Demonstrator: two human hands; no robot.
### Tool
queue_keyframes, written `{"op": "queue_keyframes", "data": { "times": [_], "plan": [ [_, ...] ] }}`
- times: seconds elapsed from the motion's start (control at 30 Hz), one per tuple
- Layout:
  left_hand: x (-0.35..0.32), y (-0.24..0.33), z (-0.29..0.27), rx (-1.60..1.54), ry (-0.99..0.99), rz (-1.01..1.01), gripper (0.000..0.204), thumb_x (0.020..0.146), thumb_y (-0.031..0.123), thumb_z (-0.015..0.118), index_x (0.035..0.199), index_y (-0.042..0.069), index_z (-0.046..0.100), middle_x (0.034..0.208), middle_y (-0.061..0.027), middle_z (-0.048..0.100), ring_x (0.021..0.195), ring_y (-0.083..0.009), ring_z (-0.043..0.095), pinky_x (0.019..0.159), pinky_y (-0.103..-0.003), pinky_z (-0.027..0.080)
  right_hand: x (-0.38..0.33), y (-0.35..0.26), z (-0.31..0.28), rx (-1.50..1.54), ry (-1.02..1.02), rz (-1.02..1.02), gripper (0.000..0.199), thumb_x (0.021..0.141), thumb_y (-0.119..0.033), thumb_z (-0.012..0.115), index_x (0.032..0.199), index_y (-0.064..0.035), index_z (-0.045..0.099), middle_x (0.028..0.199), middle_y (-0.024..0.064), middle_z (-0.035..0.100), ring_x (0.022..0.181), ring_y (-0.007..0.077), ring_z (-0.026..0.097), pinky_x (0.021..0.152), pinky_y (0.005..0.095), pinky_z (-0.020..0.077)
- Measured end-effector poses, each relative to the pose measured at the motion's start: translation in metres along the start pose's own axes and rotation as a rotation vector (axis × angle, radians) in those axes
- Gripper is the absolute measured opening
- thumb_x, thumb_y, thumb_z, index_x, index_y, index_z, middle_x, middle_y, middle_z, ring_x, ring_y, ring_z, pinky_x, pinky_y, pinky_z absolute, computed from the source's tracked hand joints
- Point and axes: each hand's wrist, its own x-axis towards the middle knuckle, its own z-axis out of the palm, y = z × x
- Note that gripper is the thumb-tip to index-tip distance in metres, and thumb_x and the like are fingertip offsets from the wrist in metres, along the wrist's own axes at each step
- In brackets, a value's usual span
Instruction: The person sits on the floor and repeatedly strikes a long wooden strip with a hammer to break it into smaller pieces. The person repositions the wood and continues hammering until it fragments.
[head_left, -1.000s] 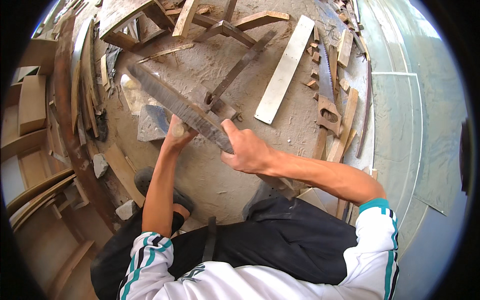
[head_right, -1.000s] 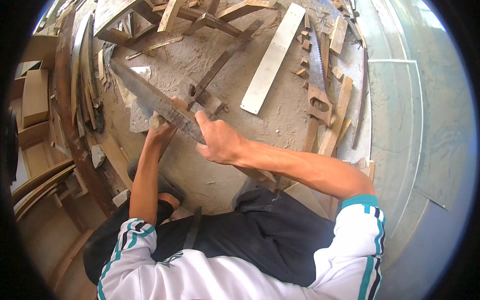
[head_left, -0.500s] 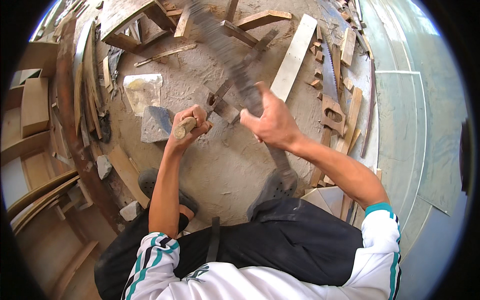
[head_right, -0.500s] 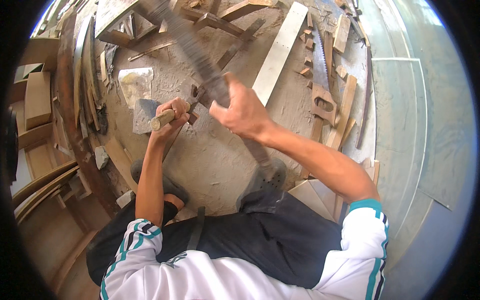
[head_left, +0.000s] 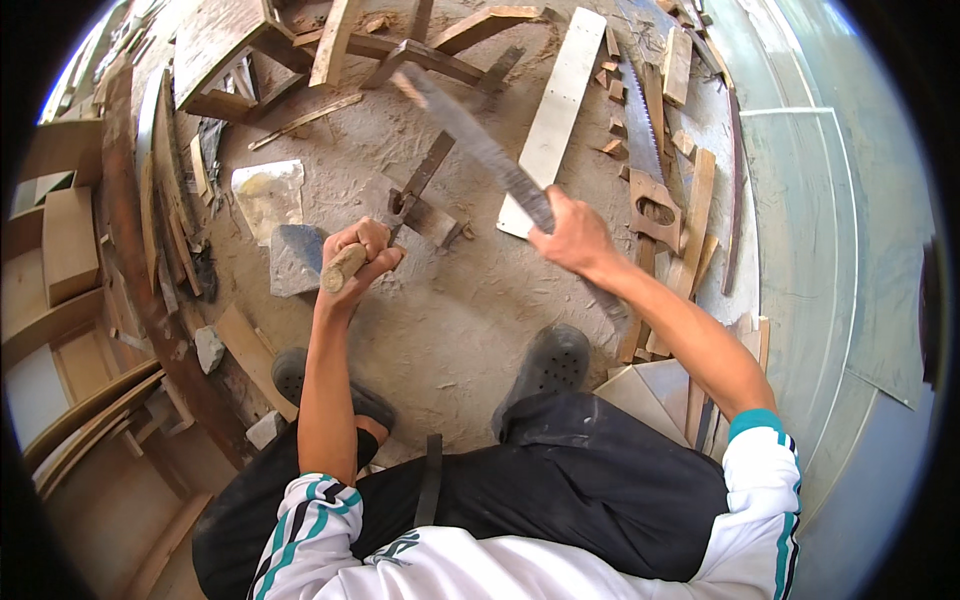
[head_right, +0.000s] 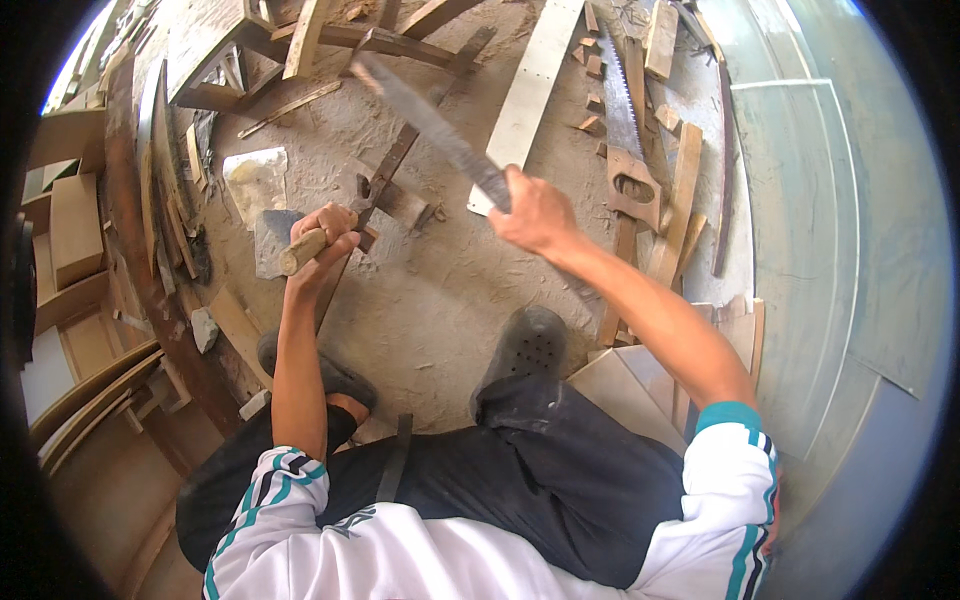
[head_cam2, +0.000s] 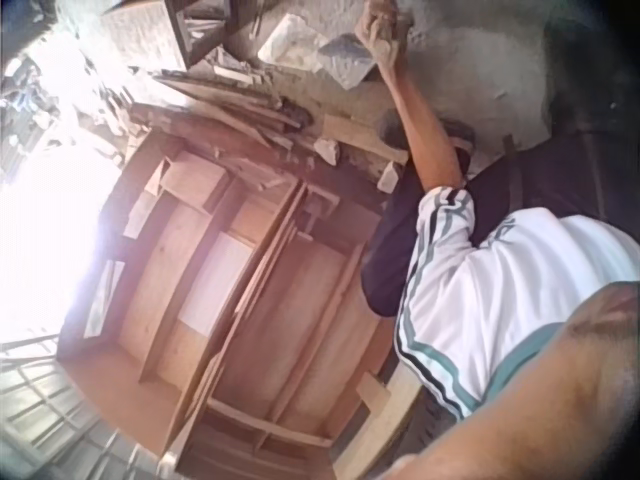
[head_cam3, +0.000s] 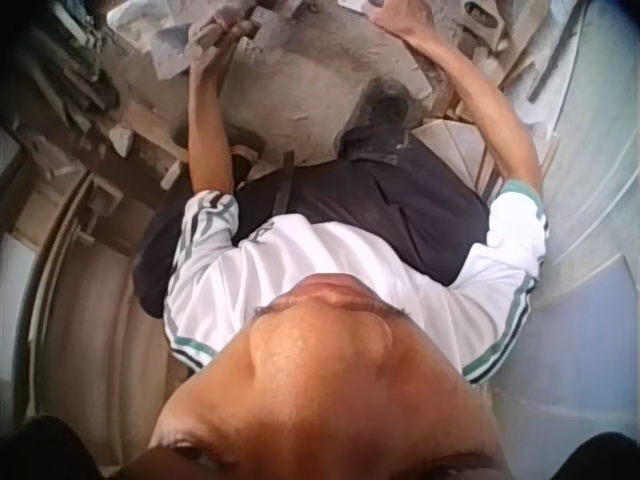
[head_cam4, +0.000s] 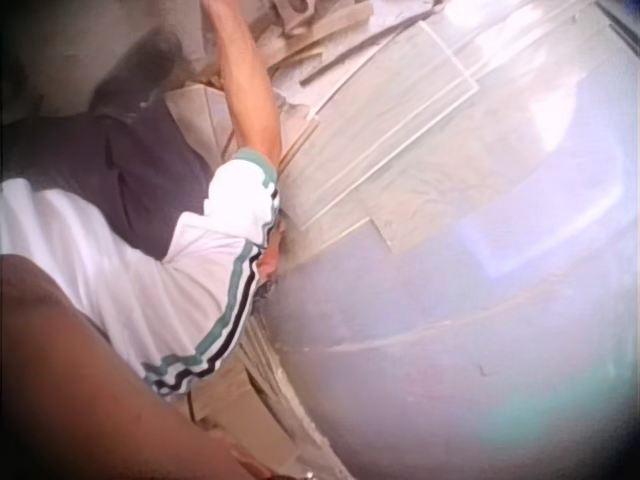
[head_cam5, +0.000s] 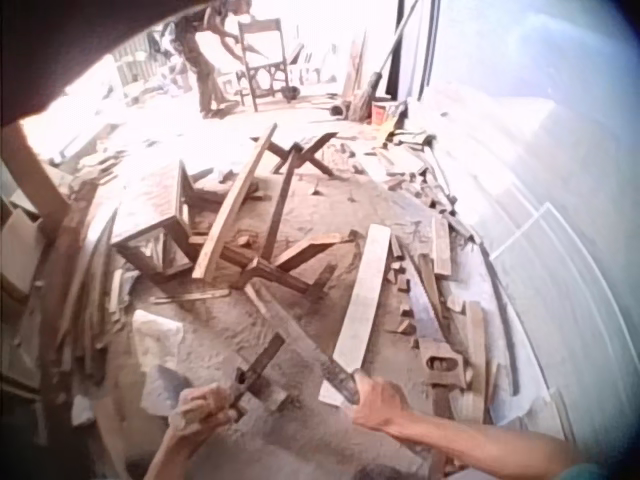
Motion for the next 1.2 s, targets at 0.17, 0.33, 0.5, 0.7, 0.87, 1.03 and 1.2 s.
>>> {"op": "queue_keyframes", "data": {
  "times": [0.17, 0.33, 0.5, 0.7, 0.87, 1.03, 1.2],
  "plan": [
    [0.009, 0.0, 0.017, 0.146, 0.151, -0.033, 0.042, 0.093, 0.014, 0.072, 0.066, 0.009, 0.04, 0.066, 0.0031, 0.045, 0.062, -0.0083, 0.039, 0.057, -0.027, 0.034, -0.006, 0.078, -0.006, -0.179, 0.149, 0.123, 0.049, 0.087, -0.022, 0.063, 0.124, 0.006, 0.047, 0.106, 0.0273, 0.065, 0.097, 0.0411, 0.067, 0.082, 0.0505, 0.0561],
    [0.037, 0.003, 0.028, 0.13, 0.33, -0.098, 0.044, 0.091, 0.021, 0.076, 0.062, 0.01, 0.044, 0.059, 0.006, 0.044, 0.055, -0.0056, 0.039, 0.052, -0.027, 0.031, -0.008, 0.089, -0.002, -0.081, 0.151, 0.188, 0.054, 0.088, -0.02, 0.065, 0.131, 0.0056, 0.045, 0.117, 0.03, 0.063, 0.109, 0.0476, 0.062, 0.093, 0.0525, 0.0511],
    [0.078, 0.015, 0.036, 0.279, 0.379, -0.152, 0.037, 0.091, 0.018, 0.073, 0.063, 0.011, 0.05, 0.056, 0.0024, 0.047, 0.049, -0.008, 0.041, 0.048, -0.028, 0.031, -0.005, 0.09, 0.008, -0.335, 0.36, 0.047, 0.064, 0.089, -0.024, 0.068, 0.142, 0.0024, 0.042, 0.132, 0.0254, 0.052, 0.123, 0.0407, 0.053, 0.102, 0.0491, 0.0445],
    [0.094, 0.02, 0.038, 0.207, 0.445, -0.198, 0.033, 0.089, 0.018, 0.073, 0.063, 0.01, 0.054, 0.056, 0.0023, 0.049, 0.049, -0.0082, 0.041, 0.049, -0.028, 0.031, 0.01, 0.022, 0.006, -0.319, 0.405, -0.256, 0.058, 0.09, -0.028, 0.068, 0.138, -0.0016, 0.048, 0.136, 0.0198, 0.048, 0.127, 0.0343, 0.047, 0.104, 0.0476, 0.0378],
    [0.106, 0.016, 0.045, 0.313, 0.427, -0.212, 0.031, 0.086, 0.02, 0.075, 0.062, 0.009, 0.058, 0.056, 0.003, 0.051, 0.048, -0.0073, 0.044, 0.046, -0.028, 0.032, 0.033, -0.021, 0.011, -0.063, 0.442, -0.378, 0.044, 0.091, -0.027, 0.064, 0.127, -0.0029, 0.056, 0.125, 0.0182, 0.057, 0.12, 0.0362, 0.053, 0.102, 0.0506, 0.0409],
    [0.126, 0.013, 0.038, 0.347, 0.426, -0.223, 0.029, 0.084, 0.02, 0.075, 0.063, 0.008, 0.059, 0.057, 0.0032, 0.052, 0.048, -0.007, 0.043, 0.045, -0.028, 0.032, 0.063, -0.046, 0.007, 0.055, 0.443, -0.406, 0.034, 0.093, -0.024, 0.062, 0.12, -0.0024, 0.06, 0.116, 0.0173, 0.063, 0.112, 0.034, 0.059, 0.1, 0.0446, 0.0459],
    [0.119, 0.016, 0.035, 0.31, 0.368, -0.196, 0.031, 0.084, 0.022, 0.075, 0.062, 0.008, 0.058, 0.057, 0.004, 0.05, 0.049, -0.0059, 0.043, 0.046, -0.029, 0.032, 0.071, -0.066, 0.005, 0.261, 0.34, -0.304, 0.031, 0.094, -0.021, 0.063, 0.118, -0.001, 0.062, 0.113, 0.0167, 0.065, 0.105, 0.0288, 0.065, 0.095, 0.039, 0.0512]
  ]
}}
